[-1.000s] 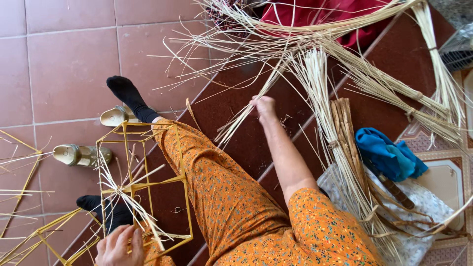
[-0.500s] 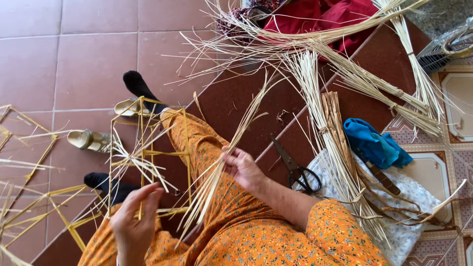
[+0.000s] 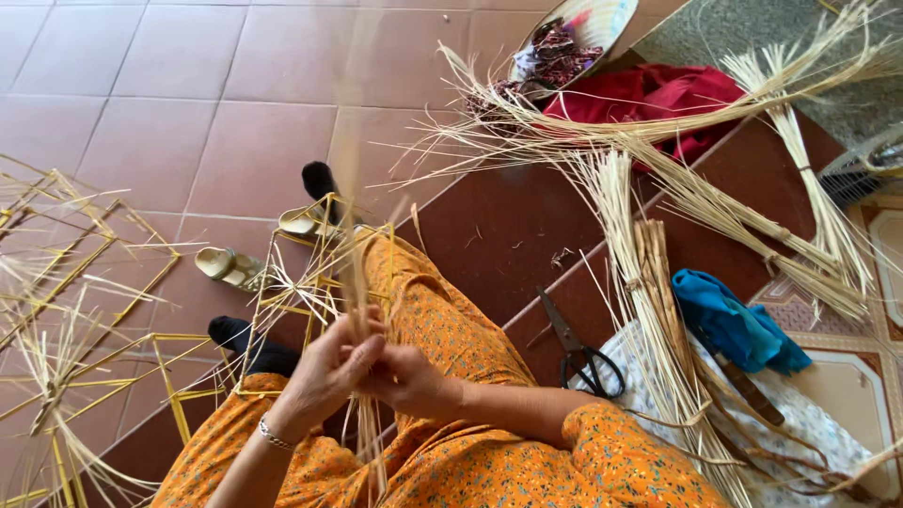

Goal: The person sits on the floor and weaves thin bamboo strips into a rectangular frame, using shears to trim excess material. They gather additional strips from a nearby pile and continue weaving them into the structure.

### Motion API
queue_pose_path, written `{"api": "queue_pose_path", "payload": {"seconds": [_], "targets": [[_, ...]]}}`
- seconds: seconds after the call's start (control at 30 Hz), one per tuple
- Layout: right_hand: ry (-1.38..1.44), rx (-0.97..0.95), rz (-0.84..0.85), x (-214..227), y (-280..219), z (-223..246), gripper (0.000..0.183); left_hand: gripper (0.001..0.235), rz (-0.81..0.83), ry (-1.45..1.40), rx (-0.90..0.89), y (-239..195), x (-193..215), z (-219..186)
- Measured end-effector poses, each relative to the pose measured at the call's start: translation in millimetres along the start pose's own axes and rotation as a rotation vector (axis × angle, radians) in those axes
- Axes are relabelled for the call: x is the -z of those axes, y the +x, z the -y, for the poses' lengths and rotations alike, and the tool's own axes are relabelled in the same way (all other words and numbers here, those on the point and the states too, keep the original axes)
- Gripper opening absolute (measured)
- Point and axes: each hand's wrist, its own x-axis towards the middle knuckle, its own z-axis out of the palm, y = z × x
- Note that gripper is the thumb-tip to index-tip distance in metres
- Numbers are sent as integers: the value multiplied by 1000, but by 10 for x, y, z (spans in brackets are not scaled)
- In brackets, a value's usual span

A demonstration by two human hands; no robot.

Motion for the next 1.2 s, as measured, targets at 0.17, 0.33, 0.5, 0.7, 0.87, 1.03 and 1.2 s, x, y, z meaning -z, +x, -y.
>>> {"api": "queue_pose_path", "payload": {"seconds": [0.17,0.33,0.5,0.7,0.87,1.03,1.2], "targets": [[-485,339,9,385,104,298,25,63,63,-434,-243,165,-6,-228],[-710,394,-47,707,14,442,19,53,94,-387,-271,510,-85,-458],[-985,539,-322,996,11,235,39,25,-28,-134,-461,938,-290,-604],[-977,713,-683,1569,43,192,38,17,2,-556,-549,1527,-574,-814],[-466,94,-386,2020,152,284,61,16,-12,-598,-655,2063,-820,-814],[-918,460,-325,2384,333,36,28,18,-89,-465,-701,2443,-1158,-478],[-575,46,-349,2572,328,-459,15,24,-126,-289,-638,2632,-1266,-181]]}}
